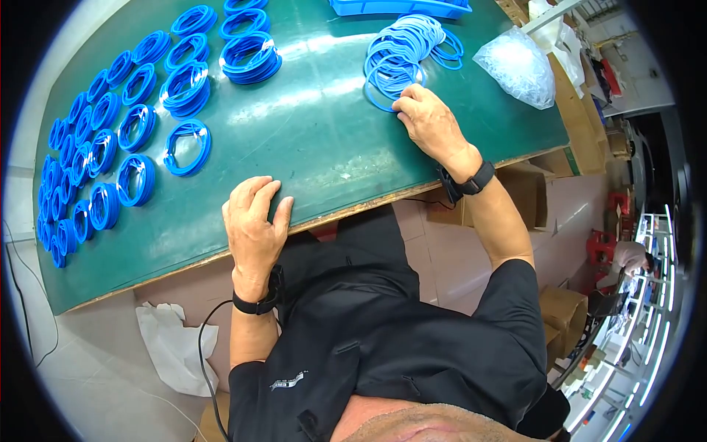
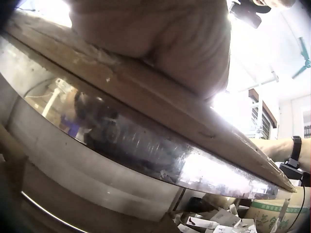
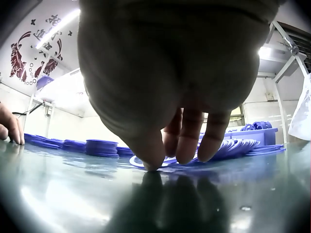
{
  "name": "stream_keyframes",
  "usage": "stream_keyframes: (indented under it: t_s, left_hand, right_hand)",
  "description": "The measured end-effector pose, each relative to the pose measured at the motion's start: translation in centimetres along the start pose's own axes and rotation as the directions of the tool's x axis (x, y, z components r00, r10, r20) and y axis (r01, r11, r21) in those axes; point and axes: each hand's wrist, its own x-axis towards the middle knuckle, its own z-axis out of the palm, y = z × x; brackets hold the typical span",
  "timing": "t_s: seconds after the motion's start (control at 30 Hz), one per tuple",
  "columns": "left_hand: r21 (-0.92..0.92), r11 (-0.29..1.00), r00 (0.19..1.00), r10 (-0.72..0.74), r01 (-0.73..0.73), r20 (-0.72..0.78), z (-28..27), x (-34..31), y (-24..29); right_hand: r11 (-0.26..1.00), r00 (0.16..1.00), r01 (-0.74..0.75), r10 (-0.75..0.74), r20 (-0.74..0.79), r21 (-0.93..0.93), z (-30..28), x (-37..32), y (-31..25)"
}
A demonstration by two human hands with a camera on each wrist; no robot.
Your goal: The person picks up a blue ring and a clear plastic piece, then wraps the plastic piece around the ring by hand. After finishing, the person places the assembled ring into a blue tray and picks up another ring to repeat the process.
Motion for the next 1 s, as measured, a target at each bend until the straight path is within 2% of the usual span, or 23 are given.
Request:
stream_keyframes:
  t_s: [0.23, 0.5, 0.63, 0.73, 0.9, 1.0]
  left_hand:
    - [-0.002, 1.000, 1.000, -0.005, 0.005, 0.001, 0.0, 0.1, 0.0]
    - [-0.004, 1.000, 1.000, -0.006, 0.006, 0.022, -0.2, 0.3, 0.3]
    - [-0.072, 0.997, 0.999, 0.019, -0.016, 0.039, -0.2, 0.5, 0.9]
    - [-0.075, 0.992, 0.991, 0.110, -0.104, 0.075, 0.1, 0.7, 1.4]
    - [-0.033, 0.991, 0.989, 0.128, -0.126, 0.074, 0.5, 0.2, 1.0]
    - [-0.056, 0.991, 0.990, 0.123, -0.119, 0.066, 0.5, 0.0, 1.1]
  right_hand:
    - [0.999, 0.998, 0.047, -0.047, 0.033, 0.023, 0.1, -1.3, -2.7]
    - [0.964, 0.973, 0.225, -0.229, 0.012, 0.143, 0.8, -3.1, -8.2]
    - [0.930, 0.962, 0.261, -0.272, 0.009, 0.261, 1.1, -3.5, -10.5]
    - [0.903, 0.949, 0.300, -0.316, 0.003, 0.308, 1.4, -3.4, -11.2]
    - [0.914, 0.965, 0.242, -0.262, 0.019, 0.326, 2.3, -2.1, -11.6]
    - [0.930, 0.977, 0.212, -0.208, -0.045, 0.301, 3.1, -1.3, -12.3]
